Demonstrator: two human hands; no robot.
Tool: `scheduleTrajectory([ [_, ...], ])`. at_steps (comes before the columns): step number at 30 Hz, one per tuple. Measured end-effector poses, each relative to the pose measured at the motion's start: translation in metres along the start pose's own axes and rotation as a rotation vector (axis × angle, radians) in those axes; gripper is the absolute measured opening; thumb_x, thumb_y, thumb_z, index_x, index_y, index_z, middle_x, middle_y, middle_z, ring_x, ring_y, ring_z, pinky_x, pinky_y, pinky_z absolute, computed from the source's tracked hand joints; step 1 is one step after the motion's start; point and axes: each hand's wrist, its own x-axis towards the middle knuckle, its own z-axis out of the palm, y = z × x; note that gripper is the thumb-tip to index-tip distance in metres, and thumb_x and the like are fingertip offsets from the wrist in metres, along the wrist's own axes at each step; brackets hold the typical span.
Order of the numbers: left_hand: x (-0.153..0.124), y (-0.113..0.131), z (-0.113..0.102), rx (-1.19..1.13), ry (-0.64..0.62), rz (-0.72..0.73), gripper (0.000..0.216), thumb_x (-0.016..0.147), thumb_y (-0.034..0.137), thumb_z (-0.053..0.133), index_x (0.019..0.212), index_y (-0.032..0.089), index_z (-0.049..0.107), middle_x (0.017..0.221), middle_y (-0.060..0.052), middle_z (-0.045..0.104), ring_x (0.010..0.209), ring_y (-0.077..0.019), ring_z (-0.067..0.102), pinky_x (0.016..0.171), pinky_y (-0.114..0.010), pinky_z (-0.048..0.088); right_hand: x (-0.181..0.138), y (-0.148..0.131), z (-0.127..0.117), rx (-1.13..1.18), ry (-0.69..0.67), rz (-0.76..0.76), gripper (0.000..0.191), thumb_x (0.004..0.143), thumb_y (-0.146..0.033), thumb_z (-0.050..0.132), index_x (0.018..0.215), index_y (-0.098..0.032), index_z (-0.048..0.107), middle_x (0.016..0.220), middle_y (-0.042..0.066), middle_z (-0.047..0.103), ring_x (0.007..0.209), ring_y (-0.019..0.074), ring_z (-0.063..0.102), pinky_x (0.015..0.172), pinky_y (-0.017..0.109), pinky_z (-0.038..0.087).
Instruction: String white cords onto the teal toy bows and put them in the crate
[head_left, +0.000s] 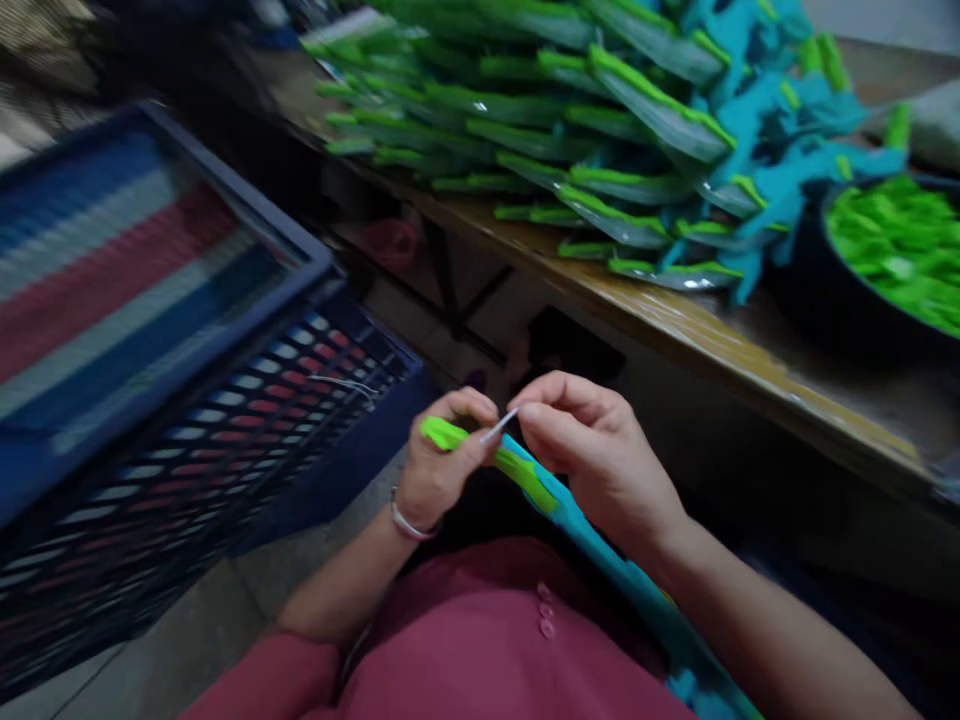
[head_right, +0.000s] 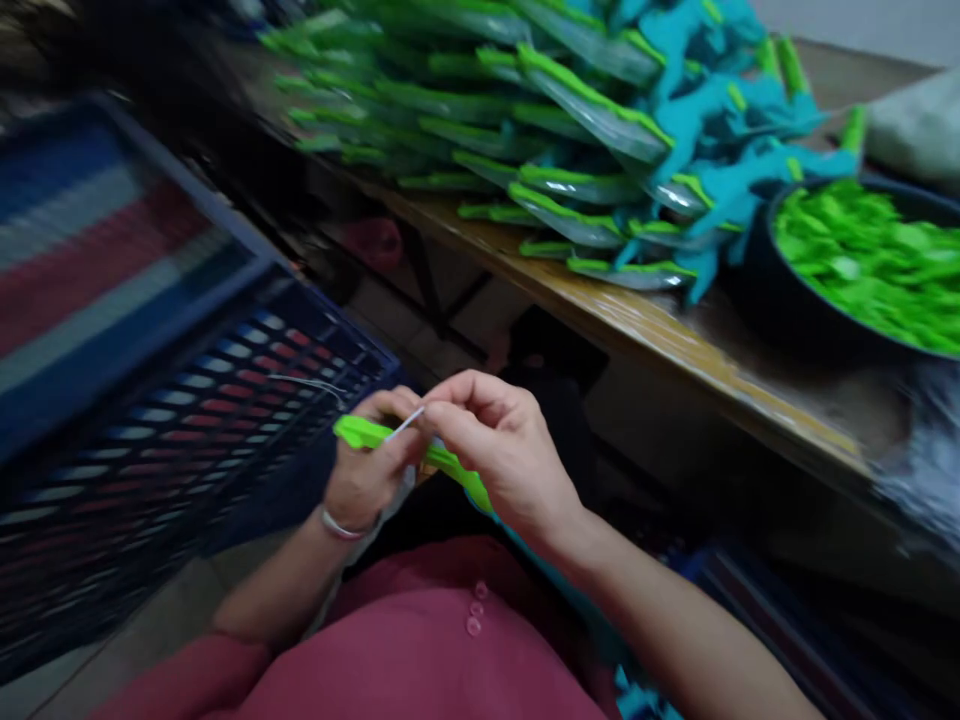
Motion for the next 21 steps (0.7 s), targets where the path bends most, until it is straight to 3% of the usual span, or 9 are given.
scheduleTrajectory([
  [4,-0.004,-0.005,-0.003,-0.109,-0.090,0.012,0.021,0.083,0.020,0.078,0.083,0.019,0.058,0.078,0.002,0.052,0.065,-0.0086,0.047,0.058,-0.024,0.039,0.003,-0.005,0.015,-0.254,-0.092,-0.247,0.013,0.090,-0.025,0.065,0.080,-0.016,0.068,0.070,0.000,0.068,0.058,0.0083,0.060,0.054,0.017,0.047],
  [7,-0.004,-0.001,-0.006,-0.198,-0.106,0.061,0.031,0.077,0.019,0.082,0.075,0.019,0.051,0.074,0.003,0.049,0.066,-0.0094,0.046,0.060,-0.024,0.038,-0.001,0.000,0.020,-0.346,-0.104,-0.370,0.012,0.093,-0.021,0.062,0.082,-0.018,0.068,0.073,-0.001,0.068,0.061,0.0079,0.061,0.055,0.017,0.047],
  [15,0.000,0.002,-0.009,-0.228,-0.067,0.030,0.051,0.072,0.035,0.087,0.067,0.019,0.038,0.069,0.004,0.045,0.062,-0.0101,0.042,0.060,-0.025,0.036,-0.010,0.021,0.029,-0.439,-0.082,-0.569,0.012,0.090,-0.013,0.061,0.085,-0.019,0.069,0.074,-0.003,0.067,0.065,0.0073,0.060,0.060,0.018,0.047],
  [21,0.000,0.006,-0.008,-0.160,-0.052,-0.029,0.056,0.069,0.043,0.087,0.064,0.020,0.037,0.068,0.003,0.046,0.063,-0.0116,0.041,0.062,-0.027,0.036,-0.011,0.022,0.032,-0.456,-0.062,-0.610,0.013,0.090,-0.011,0.061,0.086,-0.021,0.069,0.077,-0.004,0.068,0.065,0.0072,0.061,0.060,0.018,0.047],
])
